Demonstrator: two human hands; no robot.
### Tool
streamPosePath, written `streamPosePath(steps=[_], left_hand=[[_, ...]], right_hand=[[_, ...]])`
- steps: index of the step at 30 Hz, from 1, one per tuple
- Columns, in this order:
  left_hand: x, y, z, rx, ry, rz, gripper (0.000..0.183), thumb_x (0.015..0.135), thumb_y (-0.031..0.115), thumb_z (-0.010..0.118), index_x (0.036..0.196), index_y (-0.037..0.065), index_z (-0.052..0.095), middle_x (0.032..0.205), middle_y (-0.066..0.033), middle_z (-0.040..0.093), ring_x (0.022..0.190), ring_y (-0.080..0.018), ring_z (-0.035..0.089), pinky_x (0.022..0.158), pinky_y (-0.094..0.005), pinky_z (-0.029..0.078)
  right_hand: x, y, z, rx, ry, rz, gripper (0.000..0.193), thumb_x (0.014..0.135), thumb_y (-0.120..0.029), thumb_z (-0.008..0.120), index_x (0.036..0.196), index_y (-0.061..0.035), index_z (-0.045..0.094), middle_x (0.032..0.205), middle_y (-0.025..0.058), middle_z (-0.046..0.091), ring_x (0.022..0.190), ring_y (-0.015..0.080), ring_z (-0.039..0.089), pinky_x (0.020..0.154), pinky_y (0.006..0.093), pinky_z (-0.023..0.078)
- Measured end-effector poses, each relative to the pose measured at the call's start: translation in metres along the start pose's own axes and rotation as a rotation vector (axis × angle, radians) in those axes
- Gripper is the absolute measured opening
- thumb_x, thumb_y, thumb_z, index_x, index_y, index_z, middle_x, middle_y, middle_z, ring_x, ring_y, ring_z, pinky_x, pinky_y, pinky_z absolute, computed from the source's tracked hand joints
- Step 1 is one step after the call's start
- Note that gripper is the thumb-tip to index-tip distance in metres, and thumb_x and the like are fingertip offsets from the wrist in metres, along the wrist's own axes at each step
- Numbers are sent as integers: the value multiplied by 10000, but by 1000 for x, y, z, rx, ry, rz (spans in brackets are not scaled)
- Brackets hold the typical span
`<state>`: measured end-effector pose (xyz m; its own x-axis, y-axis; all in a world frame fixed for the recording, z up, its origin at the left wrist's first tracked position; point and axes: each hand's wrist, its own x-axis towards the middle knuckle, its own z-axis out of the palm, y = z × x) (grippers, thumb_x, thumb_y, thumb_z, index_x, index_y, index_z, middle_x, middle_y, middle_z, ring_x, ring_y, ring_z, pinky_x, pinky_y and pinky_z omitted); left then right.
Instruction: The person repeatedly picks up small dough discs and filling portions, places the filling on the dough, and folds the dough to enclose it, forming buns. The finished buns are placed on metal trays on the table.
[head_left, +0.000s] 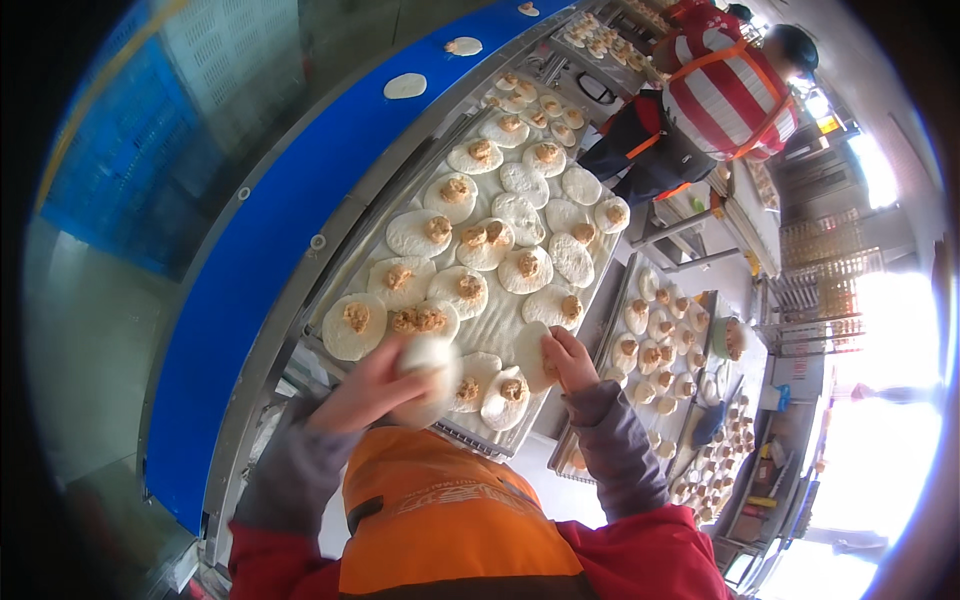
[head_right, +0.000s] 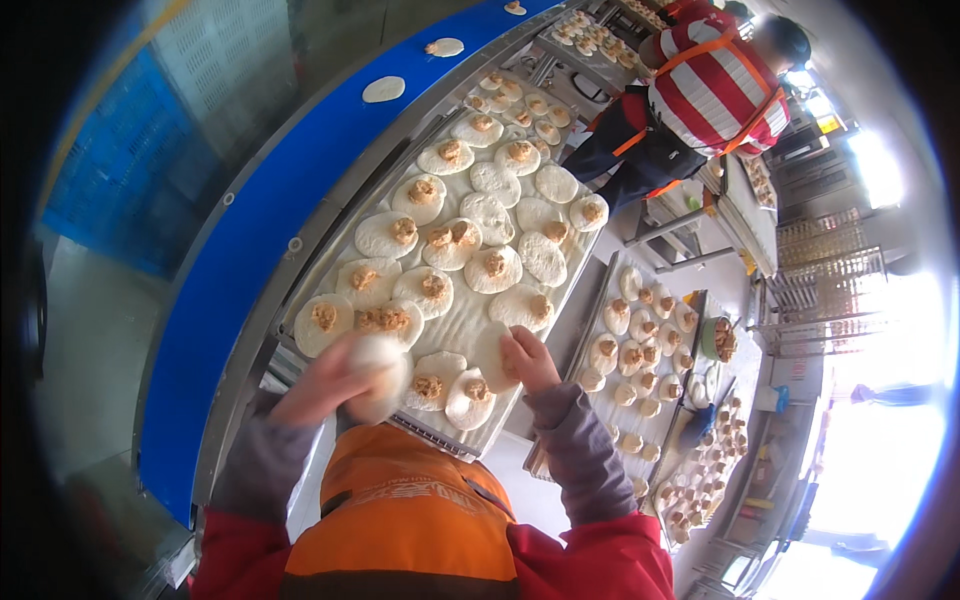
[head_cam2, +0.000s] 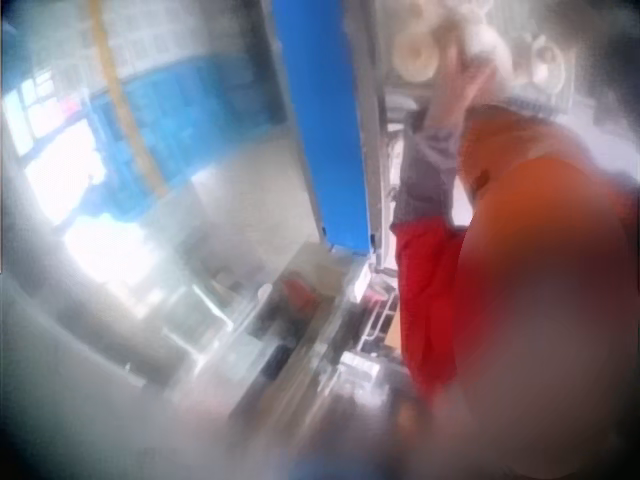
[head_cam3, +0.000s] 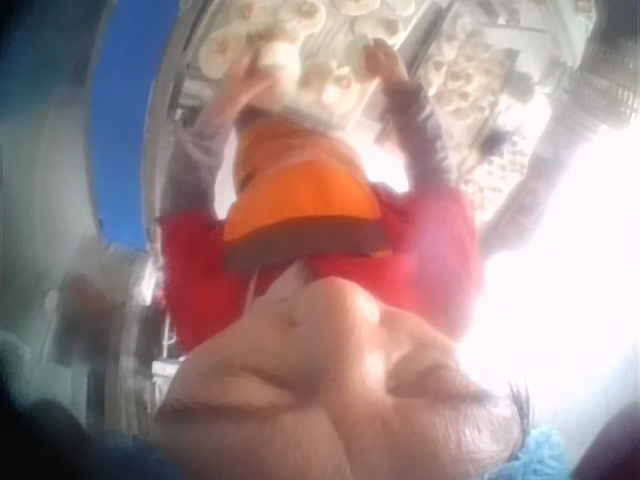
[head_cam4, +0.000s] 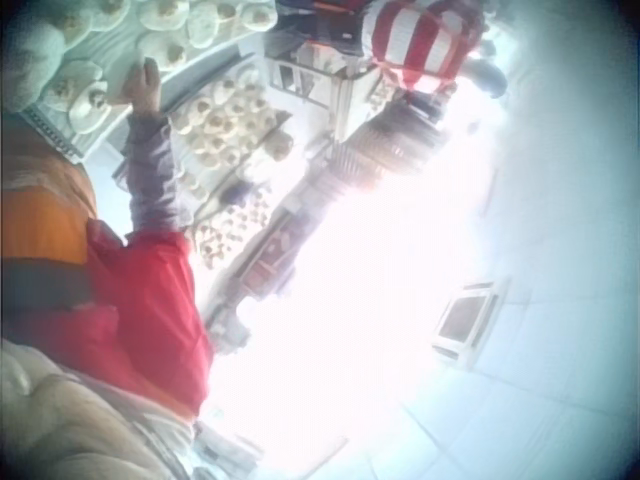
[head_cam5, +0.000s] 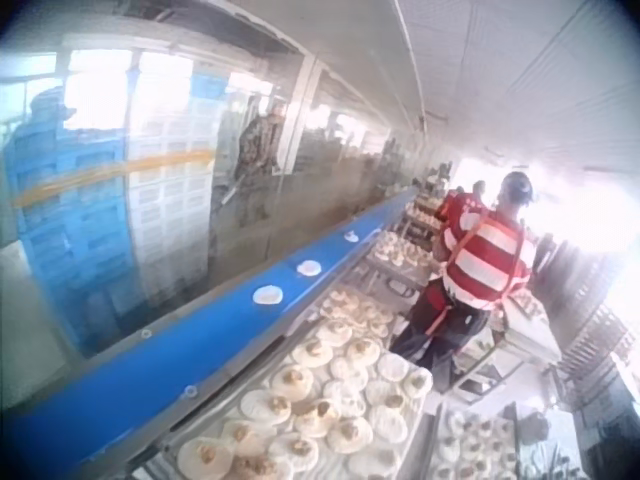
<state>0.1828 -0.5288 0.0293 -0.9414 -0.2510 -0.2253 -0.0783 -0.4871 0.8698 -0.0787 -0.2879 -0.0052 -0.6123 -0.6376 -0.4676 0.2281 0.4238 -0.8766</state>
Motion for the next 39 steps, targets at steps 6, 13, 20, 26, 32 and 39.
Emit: streamPosePath(steps=[6,13,20,26,32,39], left_hand=[[168,-36,73,970,-227,126,363,911,224,700,1166,13,550,1027,-186,634,846,-296,662,749,-398,531],[169,-56,103,1555,-27,324,223,938,147,580,1114,11,564,950,-173,573,709,-317,632,643,-450,516],[137,50,27,1136,104,526,296,886,209,713,1145,75,662,1009,-112,705,839,-279,700,732,-384,557],[185,110,-218,1142,813,192,236,903,182,697,1105,65,670,988,-130,712,899,-257,701,772,-363,553],[286,103,-282,1198,751,263,521,884,181,699,1351,59,503,1302,-206,551,1152,-386,579,911,-449,515],[319,68,-308,1443,571,397,194,848,57,672,1040,70,651,1115,-136,598,1038,-328,598,822,-451,525]], right_hand=[[13,22,-1,-990,295,-412,250,893,-323,650,1002,-97,652,925,145,661,822,381,652,699,478,523],[6,16,-7,-962,296,-503,227,884,-279,685,953,-67,643,916,129,641,861,359,636,721,456,522],[-2,-46,-10,-877,319,-521,104,846,-128,708,931,-69,715,897,93,694,857,303,676,744,392,553],[95,-174,42,-782,-52,-585,163,937,-128,653,1060,-33,702,973,139,719,769,245,702,667,328,559],[275,-226,173,-820,-273,-521,249,959,-205,647,1143,-38,668,925,81,706,834,162,668,753,301,528],[371,-192,242,-909,-464,-248,288,941,-262,623,1167,-90,670,1009,121,722,938,265,696,825,371,535]])
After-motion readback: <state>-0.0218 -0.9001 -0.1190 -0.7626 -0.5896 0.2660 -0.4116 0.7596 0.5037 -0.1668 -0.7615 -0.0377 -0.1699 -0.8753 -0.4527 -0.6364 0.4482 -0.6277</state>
